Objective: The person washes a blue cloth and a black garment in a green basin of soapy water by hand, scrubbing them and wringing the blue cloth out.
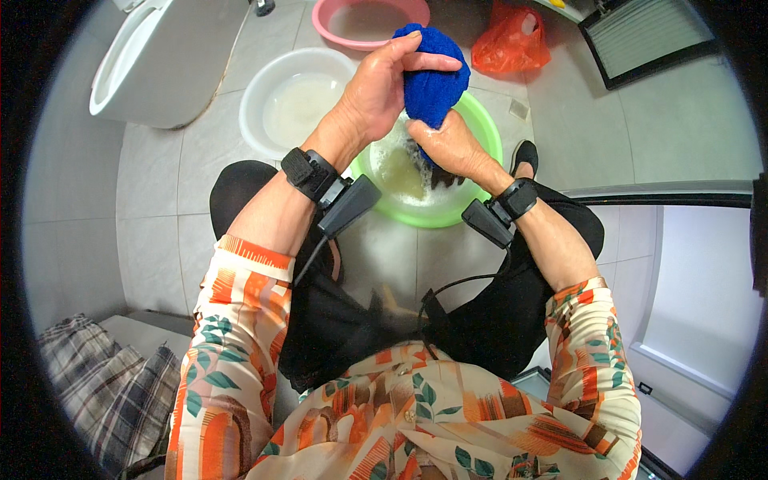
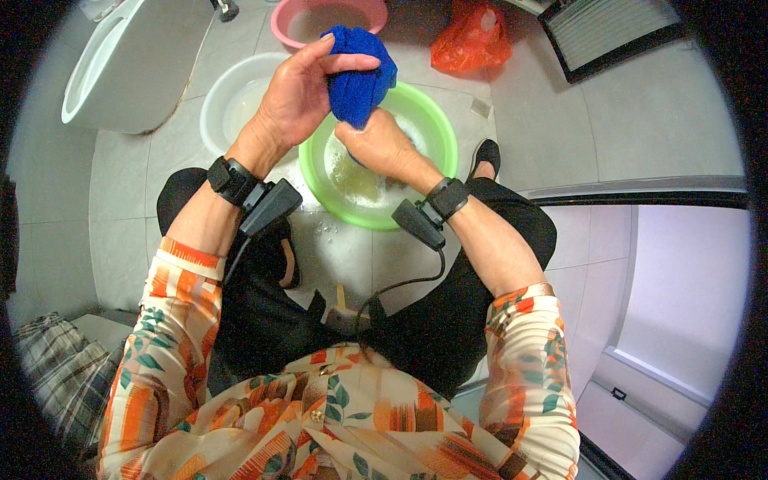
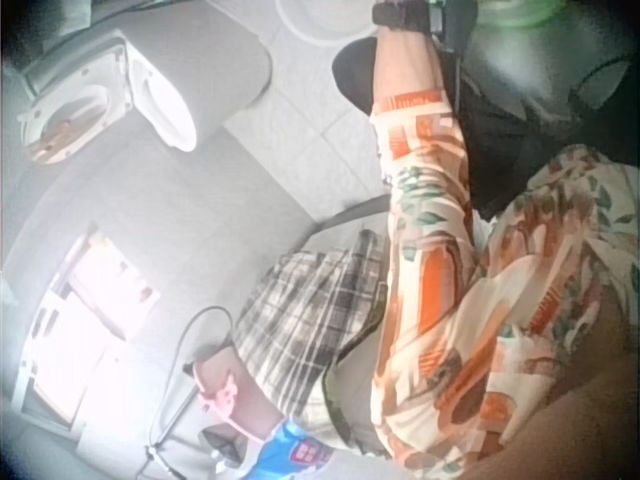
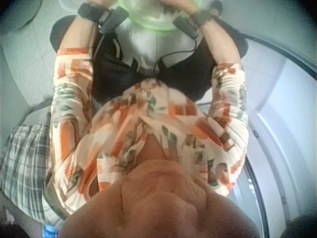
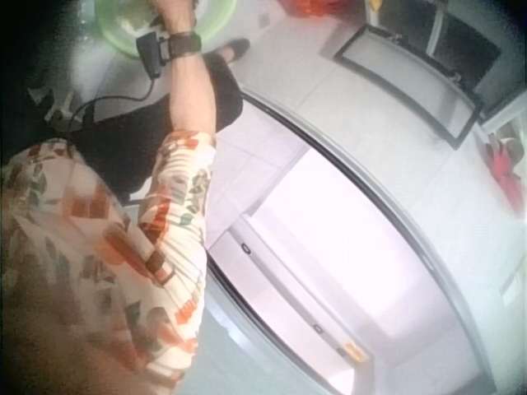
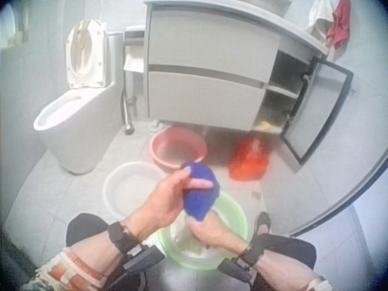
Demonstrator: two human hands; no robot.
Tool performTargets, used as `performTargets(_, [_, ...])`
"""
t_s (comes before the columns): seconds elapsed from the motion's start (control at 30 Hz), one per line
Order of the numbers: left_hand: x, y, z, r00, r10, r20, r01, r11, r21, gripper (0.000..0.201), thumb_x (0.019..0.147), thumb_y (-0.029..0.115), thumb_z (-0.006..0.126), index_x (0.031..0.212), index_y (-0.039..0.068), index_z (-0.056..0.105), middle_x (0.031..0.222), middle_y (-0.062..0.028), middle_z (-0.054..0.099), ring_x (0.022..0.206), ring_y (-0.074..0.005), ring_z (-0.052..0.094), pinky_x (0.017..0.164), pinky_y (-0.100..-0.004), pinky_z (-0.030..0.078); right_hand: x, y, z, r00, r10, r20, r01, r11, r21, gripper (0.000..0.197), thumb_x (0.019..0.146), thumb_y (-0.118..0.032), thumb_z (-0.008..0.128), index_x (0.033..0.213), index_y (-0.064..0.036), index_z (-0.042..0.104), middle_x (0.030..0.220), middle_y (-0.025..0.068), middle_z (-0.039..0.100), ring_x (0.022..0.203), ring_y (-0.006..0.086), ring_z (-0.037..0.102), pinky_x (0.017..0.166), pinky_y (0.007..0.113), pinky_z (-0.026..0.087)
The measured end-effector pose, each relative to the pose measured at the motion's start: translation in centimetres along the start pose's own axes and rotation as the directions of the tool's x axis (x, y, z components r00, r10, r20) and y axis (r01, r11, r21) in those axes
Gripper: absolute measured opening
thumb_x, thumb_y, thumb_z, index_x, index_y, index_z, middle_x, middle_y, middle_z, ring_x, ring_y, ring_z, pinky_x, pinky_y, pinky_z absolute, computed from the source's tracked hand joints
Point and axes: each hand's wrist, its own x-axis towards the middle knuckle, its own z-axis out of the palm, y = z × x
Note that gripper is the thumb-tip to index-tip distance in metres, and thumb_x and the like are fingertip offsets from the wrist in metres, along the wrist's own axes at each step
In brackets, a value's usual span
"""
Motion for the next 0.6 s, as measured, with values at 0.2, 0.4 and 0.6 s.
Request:
performTargets(0.2, [-0.1, 0.1, 0.0, 1.0, 0.002, -0.009, -0.002, 1.0, 0.002, 0.048, 0.092, 0.037, 0.043, 0.117, -0.004, 0.049, 0.107, -0.0174, 0.062, 0.102, -0.0263, 0.057, 0.096, -0.0383, 0.041, -0.1, -0.3, -0.2, 0.998, 0.047, 0.032, -0.049, 0.996, 0.074, 0.021, 0.078, -0.023, 0.056, 0.088, -0.0041, 0.052, 0.077, 0.0023, 0.052, 0.072, 0.0119, 0.05, 0.067, 0.031, 0.044])
performTargets(0.4, [-0.2, 0.8, -0.1, 1.0, -0.004, 0.008, 0.004, 0.999, -0.05, 0.048, 0.092, 0.038, 0.042, 0.117, -0.002, 0.05, 0.109, -0.0174, 0.061, 0.104, -0.0266, 0.056, 0.096, -0.0392, 0.039, -0.8, 0.1, -2.5, 0.954, -0.027, 0.299, -0.053, 0.965, 0.256, 0.056, 0.081, -0.043, 0.06, 0.117, -0.0024, 0.044, 0.108, 0.0048, 0.053, 0.095, 0.0135, 0.05, 0.083, 0.029, 0.042])
performTargets(0.6, [-0.1, 1.0, -0.2, 0.996, -0.046, 0.072, 0.044, 0.999, 0.031, 0.046, 0.091, 0.04, 0.042, 0.111, 0.0, 0.055, 0.104, -0.0153, 0.063, 0.102, -0.0254, 0.057, 0.095, -0.0387, 0.04, 0.1, 1.4, -4.4, 0.999, -0.045, -0.01, 0.043, 0.853, 0.521, 0.049, 0.089, -0.043, 0.053, 0.115, -0.0014, 0.053, 0.104, 0.0043, 0.059, 0.096, 0.0124, 0.054, 0.087, 0.028, 0.041])
